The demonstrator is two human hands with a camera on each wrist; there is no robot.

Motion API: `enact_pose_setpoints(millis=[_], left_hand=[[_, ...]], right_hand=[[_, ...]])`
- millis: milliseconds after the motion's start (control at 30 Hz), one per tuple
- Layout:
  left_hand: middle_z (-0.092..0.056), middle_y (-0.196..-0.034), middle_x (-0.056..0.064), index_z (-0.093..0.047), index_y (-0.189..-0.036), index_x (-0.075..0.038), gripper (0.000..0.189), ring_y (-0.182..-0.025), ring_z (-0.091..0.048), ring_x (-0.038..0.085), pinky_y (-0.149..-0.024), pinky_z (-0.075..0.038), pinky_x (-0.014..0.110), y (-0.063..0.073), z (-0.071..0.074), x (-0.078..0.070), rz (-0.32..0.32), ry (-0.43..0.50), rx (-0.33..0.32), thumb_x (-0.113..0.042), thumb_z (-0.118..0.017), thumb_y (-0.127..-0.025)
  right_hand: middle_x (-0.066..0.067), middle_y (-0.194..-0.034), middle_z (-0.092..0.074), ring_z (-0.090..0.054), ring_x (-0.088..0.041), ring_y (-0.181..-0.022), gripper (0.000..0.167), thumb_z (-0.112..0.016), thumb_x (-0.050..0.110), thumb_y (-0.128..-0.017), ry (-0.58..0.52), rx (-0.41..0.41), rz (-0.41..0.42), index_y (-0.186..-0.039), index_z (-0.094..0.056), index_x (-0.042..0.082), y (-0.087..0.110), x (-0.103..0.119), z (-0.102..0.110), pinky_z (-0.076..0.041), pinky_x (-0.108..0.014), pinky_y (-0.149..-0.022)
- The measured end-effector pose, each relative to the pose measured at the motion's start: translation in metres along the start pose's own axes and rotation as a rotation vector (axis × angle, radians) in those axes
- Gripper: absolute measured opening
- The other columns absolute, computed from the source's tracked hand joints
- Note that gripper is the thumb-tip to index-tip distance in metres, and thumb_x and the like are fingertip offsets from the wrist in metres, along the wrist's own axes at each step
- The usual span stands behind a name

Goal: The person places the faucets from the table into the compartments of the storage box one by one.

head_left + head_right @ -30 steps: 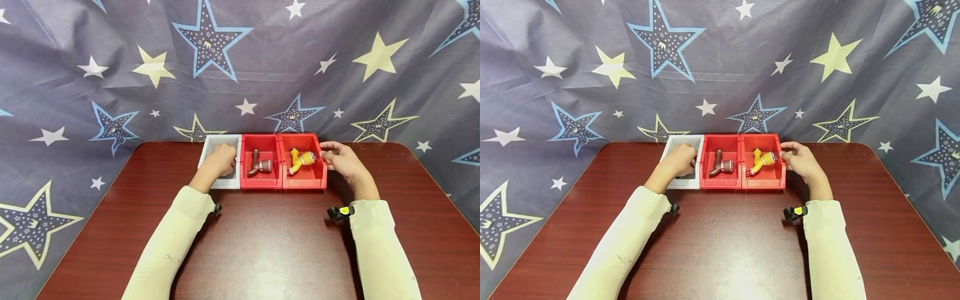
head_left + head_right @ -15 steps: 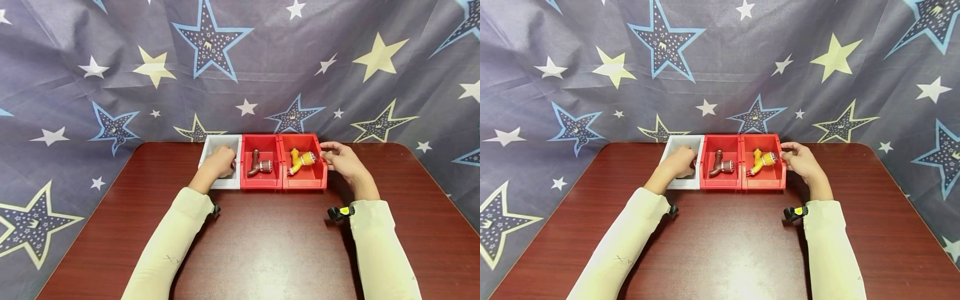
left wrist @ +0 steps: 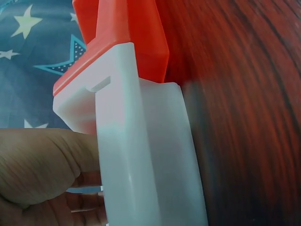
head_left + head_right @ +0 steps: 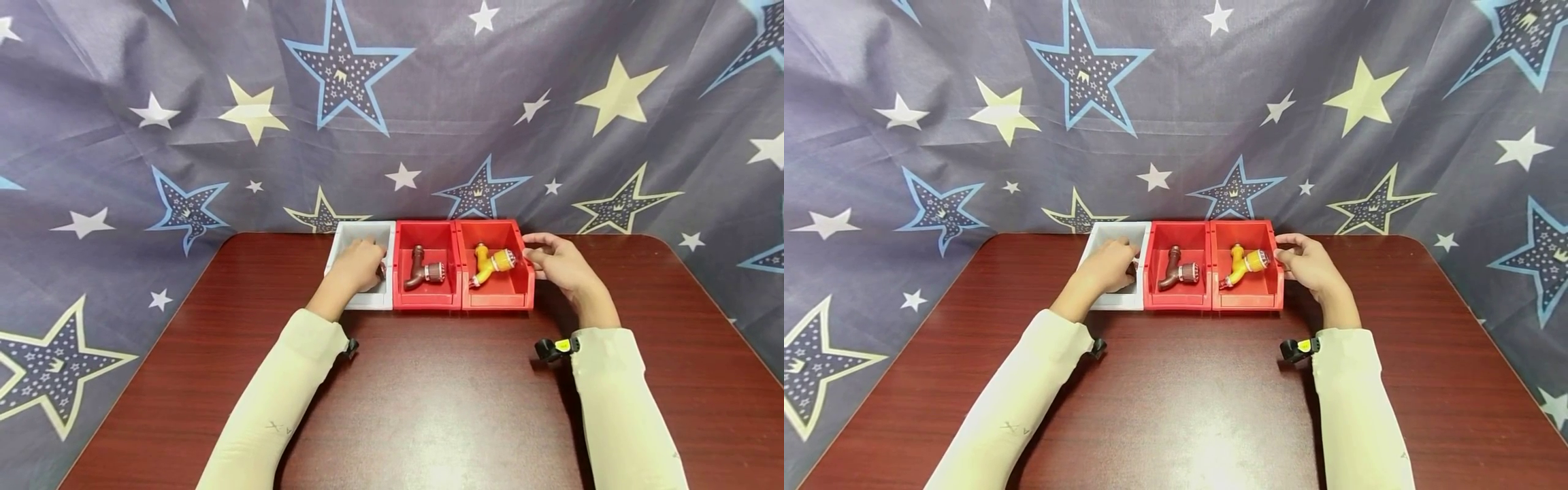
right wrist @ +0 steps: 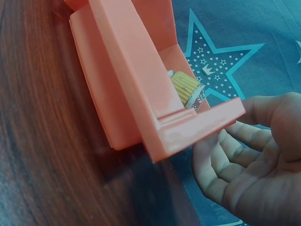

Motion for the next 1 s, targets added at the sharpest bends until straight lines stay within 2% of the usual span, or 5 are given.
enact_pose_setpoints(millis=[333,567,800,900,1000], left_hand=[[-0.064,-0.111,0.018,-0.071,-0.111,-0.007,0.021,-0.102,-0.061,0.041,-0.090,-0.053,0.052,0.007,0.011,-0.007,-0.021,-0.053,-0.027,-0.008,-0.065,-0.091],[-0.065,-0.111,0.017,-0.072,-0.114,-0.008,0.026,-0.103,-0.061,0.040,-0.086,-0.054,0.052,0.012,0.025,-0.010,-0.028,-0.091,-0.066,-0.008,-0.070,-0.088],[-0.064,-0.111,0.018,-0.070,-0.118,-0.004,0.035,-0.103,-0.061,0.040,-0.087,-0.053,0.052,0.021,0.035,-0.007,-0.065,-0.159,-0.146,-0.012,-0.074,-0.085],[-0.064,-0.108,0.016,-0.069,-0.115,-0.004,0.033,-0.101,-0.060,0.037,-0.085,-0.053,0.051,0.027,0.040,-0.007,-0.118,-0.150,-0.211,-0.013,-0.073,-0.083],[-0.064,-0.106,0.014,-0.068,-0.112,-0.004,0.029,-0.098,-0.059,0.036,-0.084,-0.052,0.049,0.033,0.045,-0.010,-0.210,-0.132,-0.283,-0.013,-0.071,-0.084]], right_hand=[[-0.028,-0.135,-0.052,-0.066,-0.008,-0.087,0.048,-0.049,0.011,-0.106,0.016,0.010,-0.004,-0.151,-0.039,-0.005,-0.001,-0.001,0.002,-0.059,-0.027,-0.081],[-0.023,-0.125,-0.056,-0.062,-0.008,-0.084,0.046,-0.051,0.013,-0.106,0.075,-0.038,0.029,-0.147,-0.042,-0.006,0.003,0.007,0.007,-0.059,-0.025,-0.076],[-0.025,-0.120,-0.062,-0.061,-0.029,-0.090,0.043,-0.054,0.020,-0.105,0.340,-0.103,0.151,-0.141,-0.051,-0.003,0.014,0.027,0.011,-0.054,-0.028,-0.071],[-0.024,-0.126,-0.063,-0.063,-0.037,-0.101,0.041,-0.057,0.022,-0.104,0.458,-0.109,0.188,-0.139,-0.054,0.000,0.019,0.033,0.011,-0.053,-0.039,-0.079],[-0.024,-0.128,-0.064,-0.063,-0.039,-0.110,0.040,-0.058,0.022,-0.104,0.523,-0.104,0.225,-0.137,-0.056,0.000,0.022,0.036,0.010,-0.051,-0.050,-0.090]])
Point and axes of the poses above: each hand's wrist, its own y-axis away from the middle knuckle, its own z-axis out of the back of the hand, x = y × z, the point moved 4 cm from there along -y, towards the middle knuckle
